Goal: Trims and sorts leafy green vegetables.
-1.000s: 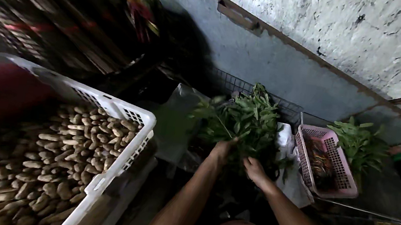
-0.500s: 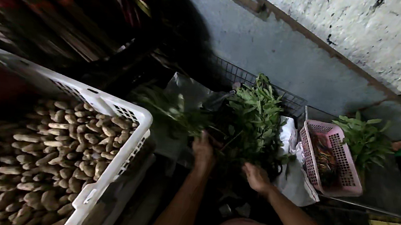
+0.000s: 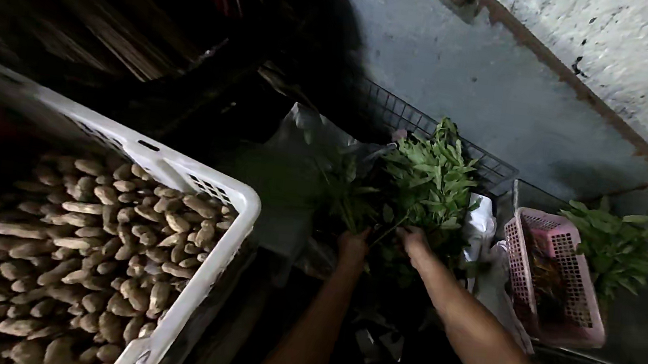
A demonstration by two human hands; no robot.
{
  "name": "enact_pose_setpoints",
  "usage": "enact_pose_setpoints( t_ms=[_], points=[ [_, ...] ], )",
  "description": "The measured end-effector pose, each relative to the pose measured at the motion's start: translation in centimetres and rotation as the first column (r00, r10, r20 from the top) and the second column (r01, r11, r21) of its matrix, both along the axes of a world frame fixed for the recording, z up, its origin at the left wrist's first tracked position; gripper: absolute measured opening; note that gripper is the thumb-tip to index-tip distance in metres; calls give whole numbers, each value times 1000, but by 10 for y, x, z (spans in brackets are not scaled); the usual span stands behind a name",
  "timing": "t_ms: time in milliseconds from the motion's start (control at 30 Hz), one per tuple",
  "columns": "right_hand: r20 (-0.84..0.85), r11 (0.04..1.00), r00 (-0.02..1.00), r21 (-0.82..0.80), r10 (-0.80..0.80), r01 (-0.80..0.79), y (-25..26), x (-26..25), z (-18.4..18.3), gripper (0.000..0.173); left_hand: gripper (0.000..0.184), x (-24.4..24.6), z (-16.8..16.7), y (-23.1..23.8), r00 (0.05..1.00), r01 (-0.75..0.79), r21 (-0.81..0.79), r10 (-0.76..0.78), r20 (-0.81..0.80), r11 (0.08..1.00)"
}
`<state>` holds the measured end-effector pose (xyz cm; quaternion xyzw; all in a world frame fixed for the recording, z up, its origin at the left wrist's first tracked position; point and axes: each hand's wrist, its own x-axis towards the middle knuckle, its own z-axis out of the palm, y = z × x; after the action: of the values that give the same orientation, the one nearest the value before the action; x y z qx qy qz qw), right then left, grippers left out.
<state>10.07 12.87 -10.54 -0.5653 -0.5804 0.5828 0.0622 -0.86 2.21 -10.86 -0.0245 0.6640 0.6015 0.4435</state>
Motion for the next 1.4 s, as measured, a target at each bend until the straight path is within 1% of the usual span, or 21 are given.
enact_pose_setpoints(
  t_ms=[33,100,200,267,300,400,467,533,600,667,733,833,933,1000,1067,1133,1200,1267,1300,1367,1400],
  points=[
    [-61,988,992,-111,-111,104,-1,-8,-6,41,30,1,1,0,1000,-9,23,9,4,1000],
    [-123,922,944,-283,-307,263,-1,-20,-13,46,28,2,4,-3,999,-37,80,34,36,996],
    [-206,844,852,-370,-481,387,1,-25,-14,43,29,-5,9,-15,994,-49,152,33,104,987],
    [-267,830,798,-327,-540,452,-1,-22,-5,40,30,-12,12,-28,992,-44,178,22,126,983],
    [-303,836,782,-267,-544,479,-4,-19,3,38,29,-15,12,-33,991,-56,201,31,126,978],
    [-410,874,784,-80,-466,479,-12,-12,20,33,20,-15,19,-39,984,-137,284,97,152,949],
    [-409,928,855,48,-318,368,-20,-3,26,33,14,-4,32,-37,977,-183,314,137,163,932],
    [-345,951,934,247,-92,184,-30,6,29,31,12,11,42,-32,979,-190,313,156,131,930],
    [-204,899,970,437,130,-29,-43,14,35,31,20,26,45,-30,990,-138,293,127,57,946],
    [-14,801,960,555,279,-225,-58,20,41,32,26,37,40,-30,997,-59,267,68,-24,962],
    [186,699,913,595,362,-398,-73,25,47,32,24,46,35,-32,997,9,206,8,-83,979],
    [417,583,817,572,398,-577,-85,35,49,36,17,53,35,-35,990,2,106,13,-140,994],
    [496,537,744,516,447,-667,-85,52,51,38,22,43,38,-36,983,-61,89,75,-170,994],
    [514,560,710,443,482,-701,-71,65,58,41,25,29,45,-37,971,-138,89,153,-185,986],
    [591,582,673,381,444,-718,-49,79,60,41,24,10,46,-33,949,-265,121,281,-144,957],
    [704,608,642,375,305,-700,-26,89,58,37,29,-13,34,-33,931,-342,153,357,-79,927],
    [755,652,634,397,168,-646,-6,84,59,44,27,-29,25,-35,920,-386,185,393,0,904],
    [728,692,672,414,138,-591,5,61,62,42,14,-34,15,-33,924,-381,148,376,66,913],
    [679,737,711,385,182,-556,8,46,59,38,12,-33,9,-34,938,-342,132,331,98,930],
    [531,854,806,263,261,-449,15,18,39,38,19,-28,-4,-39,956,-265,119,245,160,957],
    [444,914,863,194,242,-356,16,6,26,39,16,-26,-10,-42,958,-241,121,217,186,963]
  ],
)
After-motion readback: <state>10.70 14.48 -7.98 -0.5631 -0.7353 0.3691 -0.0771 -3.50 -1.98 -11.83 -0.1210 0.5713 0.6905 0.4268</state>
